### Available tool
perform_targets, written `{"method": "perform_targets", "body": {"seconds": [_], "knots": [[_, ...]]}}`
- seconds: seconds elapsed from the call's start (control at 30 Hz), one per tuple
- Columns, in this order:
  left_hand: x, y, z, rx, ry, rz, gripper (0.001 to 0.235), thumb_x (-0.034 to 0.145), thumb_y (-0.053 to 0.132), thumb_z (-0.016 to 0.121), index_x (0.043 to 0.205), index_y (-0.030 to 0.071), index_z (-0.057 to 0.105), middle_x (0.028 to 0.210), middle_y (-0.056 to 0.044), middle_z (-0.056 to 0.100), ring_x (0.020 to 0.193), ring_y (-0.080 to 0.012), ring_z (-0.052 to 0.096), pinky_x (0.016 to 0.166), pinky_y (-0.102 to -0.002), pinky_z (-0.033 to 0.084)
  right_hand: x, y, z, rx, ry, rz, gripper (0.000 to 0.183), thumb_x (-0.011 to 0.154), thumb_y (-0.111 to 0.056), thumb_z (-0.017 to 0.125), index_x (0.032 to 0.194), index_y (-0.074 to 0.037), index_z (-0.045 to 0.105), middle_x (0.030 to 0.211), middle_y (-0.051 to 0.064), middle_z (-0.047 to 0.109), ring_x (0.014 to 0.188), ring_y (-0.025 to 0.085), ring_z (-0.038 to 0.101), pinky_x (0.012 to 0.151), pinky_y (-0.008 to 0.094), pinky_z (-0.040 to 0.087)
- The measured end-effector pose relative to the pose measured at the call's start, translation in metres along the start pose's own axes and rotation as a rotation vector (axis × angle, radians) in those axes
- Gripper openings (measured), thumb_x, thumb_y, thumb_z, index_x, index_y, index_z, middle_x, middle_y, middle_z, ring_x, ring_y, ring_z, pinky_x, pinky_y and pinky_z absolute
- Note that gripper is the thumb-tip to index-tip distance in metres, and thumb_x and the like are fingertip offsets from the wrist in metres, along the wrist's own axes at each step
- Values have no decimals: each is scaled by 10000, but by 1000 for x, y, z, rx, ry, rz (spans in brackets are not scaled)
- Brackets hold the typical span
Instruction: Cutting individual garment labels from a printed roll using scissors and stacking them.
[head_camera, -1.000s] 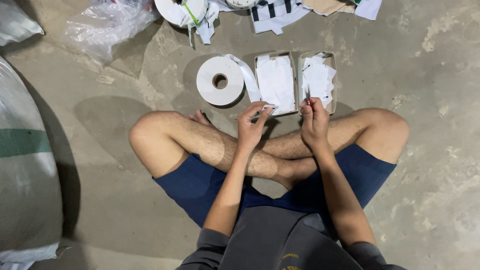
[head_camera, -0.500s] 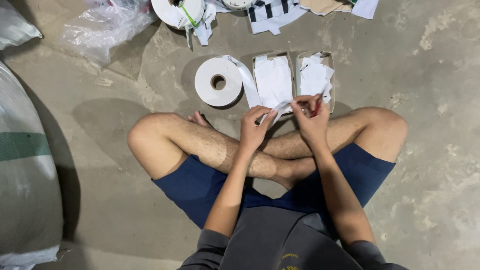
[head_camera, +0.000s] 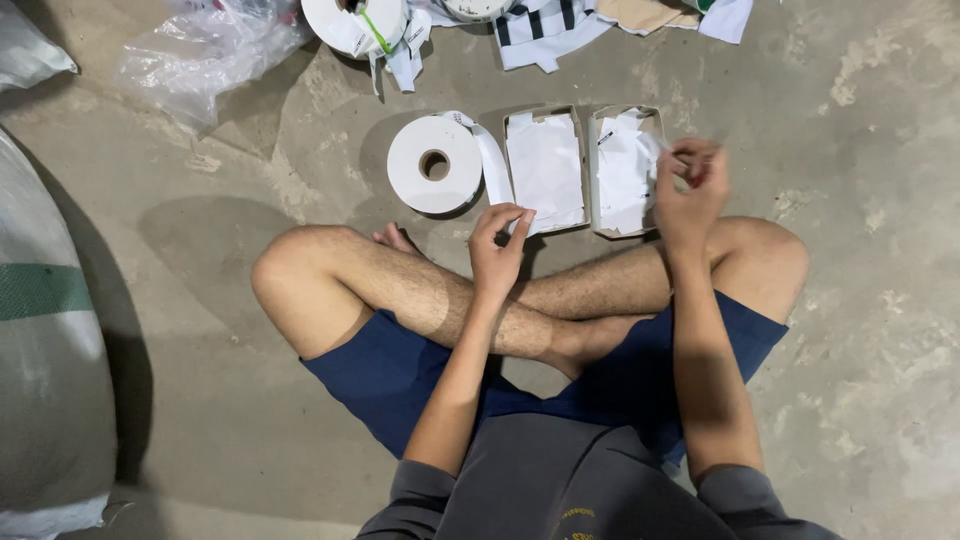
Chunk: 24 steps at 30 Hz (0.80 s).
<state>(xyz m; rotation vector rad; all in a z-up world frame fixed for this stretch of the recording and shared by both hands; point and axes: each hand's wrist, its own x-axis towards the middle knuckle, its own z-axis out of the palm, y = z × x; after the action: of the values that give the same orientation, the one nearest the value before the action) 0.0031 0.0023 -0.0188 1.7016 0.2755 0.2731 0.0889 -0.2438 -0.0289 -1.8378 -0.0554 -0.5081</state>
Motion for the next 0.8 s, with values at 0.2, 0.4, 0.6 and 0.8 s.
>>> {"method": "perform_targets", "body": {"seconds": [0.2,0.4,0.6,0.8], "knots": [[-1,0,2,-17,33,-3,73,968,162,746,978,100,784,1017,-83,700,1014,-244,687,929,-412,520,-15,3,12,-342,-262,-86,180,926,-18,821,983,-66,657,895,112,743,725,243,665,657,311,507],[-1,-8,-3,-44,117,-74,125,995,226,718,1021,117,774,1131,-58,653,1062,-196,636,950,-394,485,-3,-53,47,216,-209,101,425,1022,-9,737,842,-112,366,997,115,667,1017,214,723,781,276,570],[-2,-8,-2,3,160,-80,143,982,206,725,1028,74,756,1347,-135,500,1345,-364,452,1135,-540,342,25,-63,94,169,-205,-286,462,965,127,775,761,-32,393,926,209,709,884,350,757,696,355,606],[1,-14,-7,-166,266,-413,180,1001,290,688,1065,136,757,1446,-120,443,1391,-303,445,1150,-484,329,-10,-7,77,-354,-880,-325,312,779,37,784,1059,-47,674,965,195,745,934,407,707,814,514,564]]}}
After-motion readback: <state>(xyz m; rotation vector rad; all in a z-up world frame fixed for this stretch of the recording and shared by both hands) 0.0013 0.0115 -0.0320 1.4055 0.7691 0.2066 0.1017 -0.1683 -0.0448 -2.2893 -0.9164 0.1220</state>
